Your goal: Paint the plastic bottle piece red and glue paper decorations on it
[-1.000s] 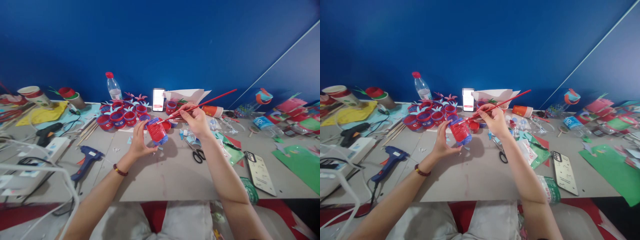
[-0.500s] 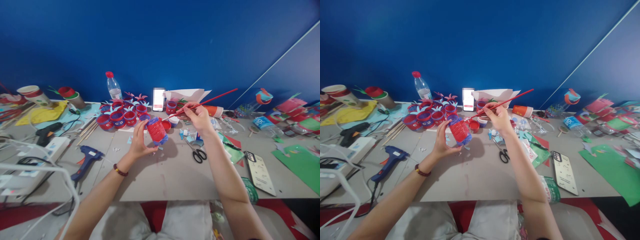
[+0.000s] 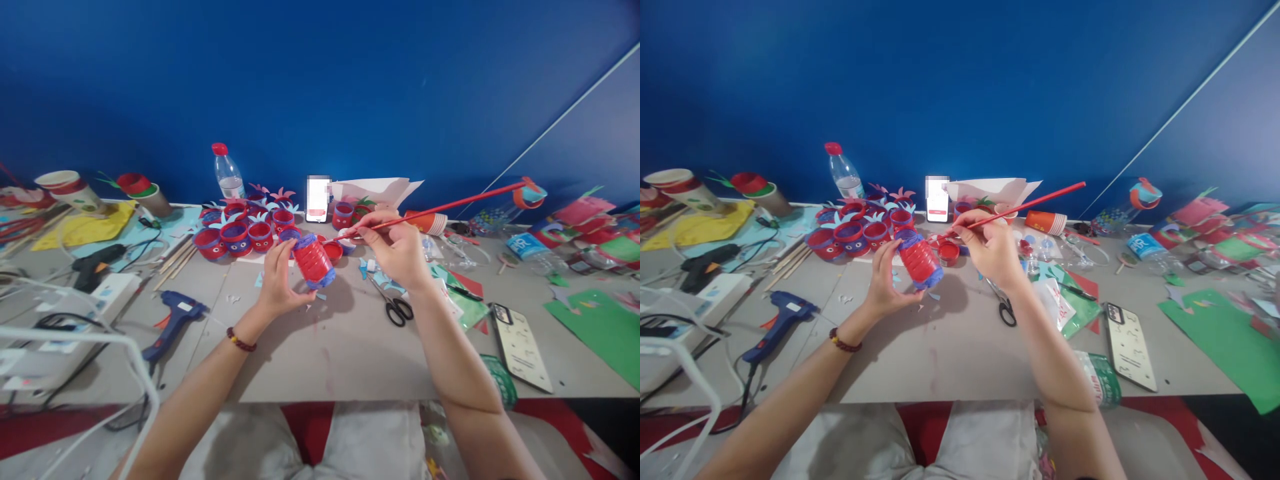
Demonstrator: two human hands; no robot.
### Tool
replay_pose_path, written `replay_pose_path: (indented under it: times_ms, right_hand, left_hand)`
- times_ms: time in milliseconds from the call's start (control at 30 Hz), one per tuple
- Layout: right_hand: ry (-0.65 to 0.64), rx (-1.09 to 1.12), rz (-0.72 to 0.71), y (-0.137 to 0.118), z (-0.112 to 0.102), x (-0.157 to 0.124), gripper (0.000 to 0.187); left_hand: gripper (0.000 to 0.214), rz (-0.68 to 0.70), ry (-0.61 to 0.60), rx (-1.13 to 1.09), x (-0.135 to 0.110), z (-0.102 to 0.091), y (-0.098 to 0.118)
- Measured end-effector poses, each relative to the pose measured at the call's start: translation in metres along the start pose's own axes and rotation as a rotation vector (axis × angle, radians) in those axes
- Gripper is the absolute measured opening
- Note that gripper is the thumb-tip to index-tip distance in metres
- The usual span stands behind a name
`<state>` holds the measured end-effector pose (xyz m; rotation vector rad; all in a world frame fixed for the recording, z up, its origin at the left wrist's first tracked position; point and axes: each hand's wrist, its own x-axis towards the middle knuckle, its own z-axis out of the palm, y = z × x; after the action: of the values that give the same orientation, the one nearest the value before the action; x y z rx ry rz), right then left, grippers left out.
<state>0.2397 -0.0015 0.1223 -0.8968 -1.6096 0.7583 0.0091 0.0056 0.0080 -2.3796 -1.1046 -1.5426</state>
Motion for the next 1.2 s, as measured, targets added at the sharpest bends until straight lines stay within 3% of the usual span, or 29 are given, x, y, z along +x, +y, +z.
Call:
replay_pose_path:
  times_ms: [300,500,633,733,800,867,967,1100,1200]
  right_hand:
    - [-0.072,-0.104,-0.091,-0.011,0.006,-0.008,0.011]
    - [-0.098,-0.016,-0.076,-0.015,0.002,-0.006,0.013]
    - [0.050,0.068,-0.092,-0.009,-0.001,-0.001,0.019]
    - [0.209,0.111,-0.125,0.003,-0.002,0.004,0.018]
    - [0.241,0.132,-0.139,0.013,-0.001,0.007,0.016]
    - [0.190,0.110,-0.126,0.023,0.001,0.009,0.019]
    - [-0.019,0.046,-0.092,0.031,0.004,0.009,0.030]
    - [-0.365,0.012,-0.106,0.032,0.007,0.008,0.082]
    - [-0.491,-0.022,-0.087,0.031,0.010,0.006,0.104]
  left_hand:
    - [0.113,-0.051,-0.021,0.043,-0.003,0.001,-0.002]
    - [0.111,-0.074,-0.014,0.064,-0.002,0.001,-0.003]
    - [0.108,-0.145,-0.019,-0.019,-0.001,0.001,-0.002]
    - [0.106,-0.217,-0.038,-0.198,0.000,0.001,-0.002]
    - [0.104,-0.271,-0.082,-0.331,-0.001,0.002,-0.004]
    - [0.102,-0.334,-0.133,-0.462,-0.004,0.004,-0.007]
    - [0.101,-0.431,-0.177,-0.669,-0.009,0.007,-0.014]
    - [0.093,-0.495,-0.211,-0.918,-0.012,0.010,-0.019]
    - [0.092,-0.528,-0.224,-0.977,-0.011,0.010,-0.018]
